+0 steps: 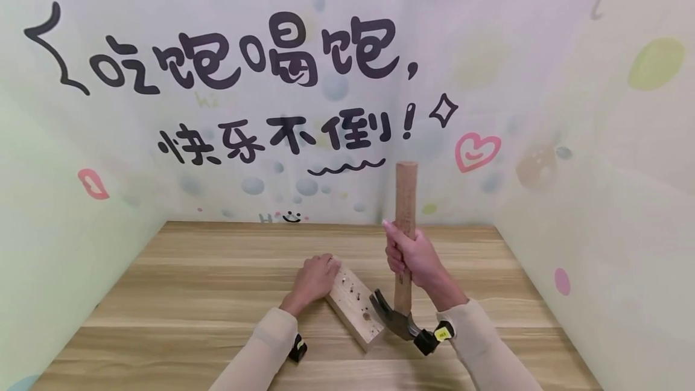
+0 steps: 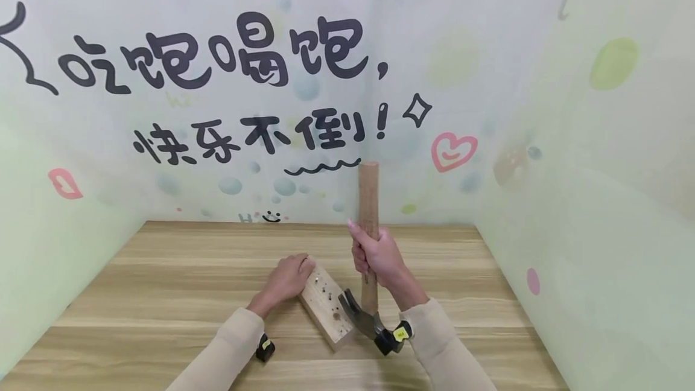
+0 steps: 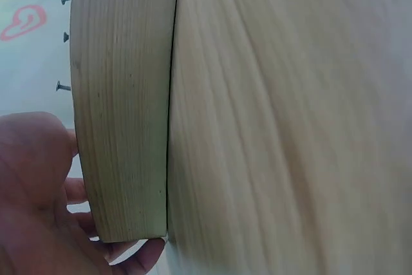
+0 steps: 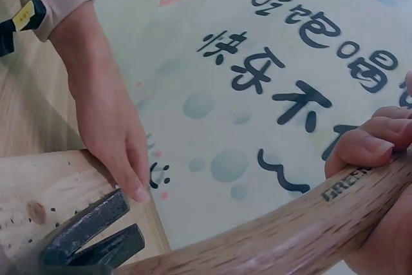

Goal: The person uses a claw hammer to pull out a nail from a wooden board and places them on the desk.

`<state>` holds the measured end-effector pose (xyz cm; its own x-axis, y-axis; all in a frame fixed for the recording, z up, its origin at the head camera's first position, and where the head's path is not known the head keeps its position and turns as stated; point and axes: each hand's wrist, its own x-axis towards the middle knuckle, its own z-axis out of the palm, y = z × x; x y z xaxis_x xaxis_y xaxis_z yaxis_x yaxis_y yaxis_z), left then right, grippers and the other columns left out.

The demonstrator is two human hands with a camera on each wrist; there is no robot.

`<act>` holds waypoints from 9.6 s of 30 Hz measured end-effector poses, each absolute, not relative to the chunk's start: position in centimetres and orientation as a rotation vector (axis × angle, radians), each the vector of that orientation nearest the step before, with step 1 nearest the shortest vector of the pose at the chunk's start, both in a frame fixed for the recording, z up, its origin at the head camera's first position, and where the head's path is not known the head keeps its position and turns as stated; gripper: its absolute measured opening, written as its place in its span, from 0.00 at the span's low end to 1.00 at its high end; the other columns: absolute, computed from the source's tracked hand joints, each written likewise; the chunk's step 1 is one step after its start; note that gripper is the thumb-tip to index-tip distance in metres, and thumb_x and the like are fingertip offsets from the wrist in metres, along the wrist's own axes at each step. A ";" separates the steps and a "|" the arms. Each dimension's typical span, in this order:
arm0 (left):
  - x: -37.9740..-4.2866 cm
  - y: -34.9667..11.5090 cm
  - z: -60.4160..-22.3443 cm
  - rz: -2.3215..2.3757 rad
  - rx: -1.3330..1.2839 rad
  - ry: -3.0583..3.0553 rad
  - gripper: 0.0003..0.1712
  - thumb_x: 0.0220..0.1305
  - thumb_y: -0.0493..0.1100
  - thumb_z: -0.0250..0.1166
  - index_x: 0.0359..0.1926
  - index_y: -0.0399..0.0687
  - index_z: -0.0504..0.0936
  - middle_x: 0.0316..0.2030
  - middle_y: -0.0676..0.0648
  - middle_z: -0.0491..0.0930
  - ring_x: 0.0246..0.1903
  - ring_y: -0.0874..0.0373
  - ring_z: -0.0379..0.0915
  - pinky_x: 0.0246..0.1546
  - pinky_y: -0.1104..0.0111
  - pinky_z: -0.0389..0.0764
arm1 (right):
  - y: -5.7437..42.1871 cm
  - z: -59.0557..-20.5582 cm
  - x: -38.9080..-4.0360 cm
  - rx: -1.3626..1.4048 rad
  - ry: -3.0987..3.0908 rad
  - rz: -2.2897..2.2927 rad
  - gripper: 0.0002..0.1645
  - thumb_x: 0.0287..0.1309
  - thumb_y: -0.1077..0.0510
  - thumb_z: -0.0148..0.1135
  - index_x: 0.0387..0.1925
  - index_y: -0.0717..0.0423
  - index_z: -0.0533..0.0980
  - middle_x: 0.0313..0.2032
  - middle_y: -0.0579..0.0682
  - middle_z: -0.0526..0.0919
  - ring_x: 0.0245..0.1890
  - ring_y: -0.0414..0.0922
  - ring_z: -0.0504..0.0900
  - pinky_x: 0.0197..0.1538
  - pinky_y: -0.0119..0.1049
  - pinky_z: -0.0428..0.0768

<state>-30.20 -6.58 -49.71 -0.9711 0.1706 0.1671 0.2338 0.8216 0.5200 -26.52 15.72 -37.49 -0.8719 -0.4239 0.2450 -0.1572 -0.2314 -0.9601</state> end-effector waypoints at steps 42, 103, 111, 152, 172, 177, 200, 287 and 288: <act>-30.5 -4.7 -49.9 -0.736 -0.269 -2.903 0.21 0.70 0.52 0.49 0.55 0.45 0.74 0.37 0.38 0.75 0.38 0.42 0.71 0.33 0.50 0.71 | 7.7 -37.7 -30.9 -0.409 2.179 -1.748 0.28 0.55 0.37 0.60 0.21 0.58 0.70 0.09 0.45 0.64 0.08 0.39 0.61 0.13 0.31 0.63; -31.3 -4.8 -50.0 -0.652 -0.262 -3.036 0.25 0.72 0.56 0.43 0.59 0.45 0.69 0.44 0.40 0.74 0.43 0.44 0.70 0.40 0.50 0.72 | 10.1 -40.9 -28.2 -0.713 2.333 -1.854 0.20 0.59 0.42 0.59 0.33 0.57 0.72 0.11 0.47 0.67 0.10 0.40 0.65 0.13 0.32 0.63; -31.0 -4.8 -49.5 -0.666 -0.261 -3.029 0.26 0.72 0.55 0.43 0.60 0.45 0.69 0.46 0.38 0.73 0.46 0.43 0.69 0.43 0.47 0.70 | 10.6 -40.9 -27.9 -0.692 2.278 -1.948 0.21 0.60 0.46 0.59 0.32 0.63 0.72 0.10 0.48 0.66 0.10 0.40 0.65 0.14 0.31 0.63; -30.6 -4.8 -49.1 -0.593 -0.267 -3.024 0.25 0.73 0.55 0.42 0.58 0.44 0.70 0.49 0.37 0.74 0.49 0.41 0.70 0.44 0.48 0.72 | 13.9 -40.3 -25.6 -1.119 1.960 -2.314 0.12 0.64 0.67 0.49 0.23 0.61 0.65 0.09 0.53 0.60 0.06 0.44 0.57 0.08 0.33 0.57; -30.2 -5.8 -48.5 -0.673 -0.194 -2.821 0.26 0.67 0.57 0.52 0.57 0.45 0.73 0.51 0.40 0.74 0.53 0.45 0.67 0.49 0.51 0.70 | 14.4 -37.3 -25.8 -1.179 1.766 -2.411 0.13 0.65 0.68 0.46 0.23 0.61 0.60 0.08 0.52 0.57 0.06 0.48 0.53 0.08 0.39 0.52; -29.6 -5.9 -47.4 -0.691 -0.240 -2.774 0.24 0.67 0.56 0.53 0.56 0.47 0.74 0.49 0.42 0.76 0.51 0.47 0.68 0.47 0.53 0.71 | 14.7 -36.6 -25.8 -1.194 1.733 -2.418 0.13 0.65 0.68 0.46 0.24 0.60 0.62 0.09 0.51 0.57 0.06 0.48 0.53 0.08 0.40 0.52; -25.0 -6.0 -44.7 -0.938 -0.800 -2.568 0.16 0.69 0.49 0.53 0.51 0.48 0.77 0.42 0.51 0.79 0.44 0.59 0.73 0.44 0.63 0.74 | 15.3 -34.8 -25.7 -1.331 1.488 -2.444 0.17 0.64 0.76 0.34 0.28 0.58 0.66 0.10 0.53 0.56 0.06 0.48 0.52 0.08 0.39 0.50; -24.3 -13.0 -47.9 -0.690 -0.172 -2.827 0.11 0.57 0.40 0.65 0.20 0.54 0.75 0.18 0.58 0.73 0.17 0.64 0.64 0.15 0.70 0.63 | 14.2 -40.2 -26.5 -1.090 1.645 -2.337 0.11 0.66 0.68 0.45 0.26 0.57 0.62 0.08 0.51 0.57 0.06 0.48 0.53 0.09 0.40 0.54; -24.4 -13.0 -48.0 -0.693 -0.165 -2.833 0.11 0.57 0.40 0.65 0.20 0.54 0.75 0.18 0.57 0.73 0.17 0.64 0.64 0.15 0.70 0.63 | 14.2 -40.2 -26.5 -1.088 1.644 -2.335 0.11 0.66 0.68 0.45 0.26 0.57 0.62 0.08 0.51 0.57 0.06 0.48 0.53 0.09 0.40 0.54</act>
<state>-24.38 -13.04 -47.98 -0.9696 0.0562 0.2383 0.1598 0.8827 0.4420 -26.51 14.22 -40.24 -0.7435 -0.4474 0.4970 -0.3171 -0.4185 -0.8511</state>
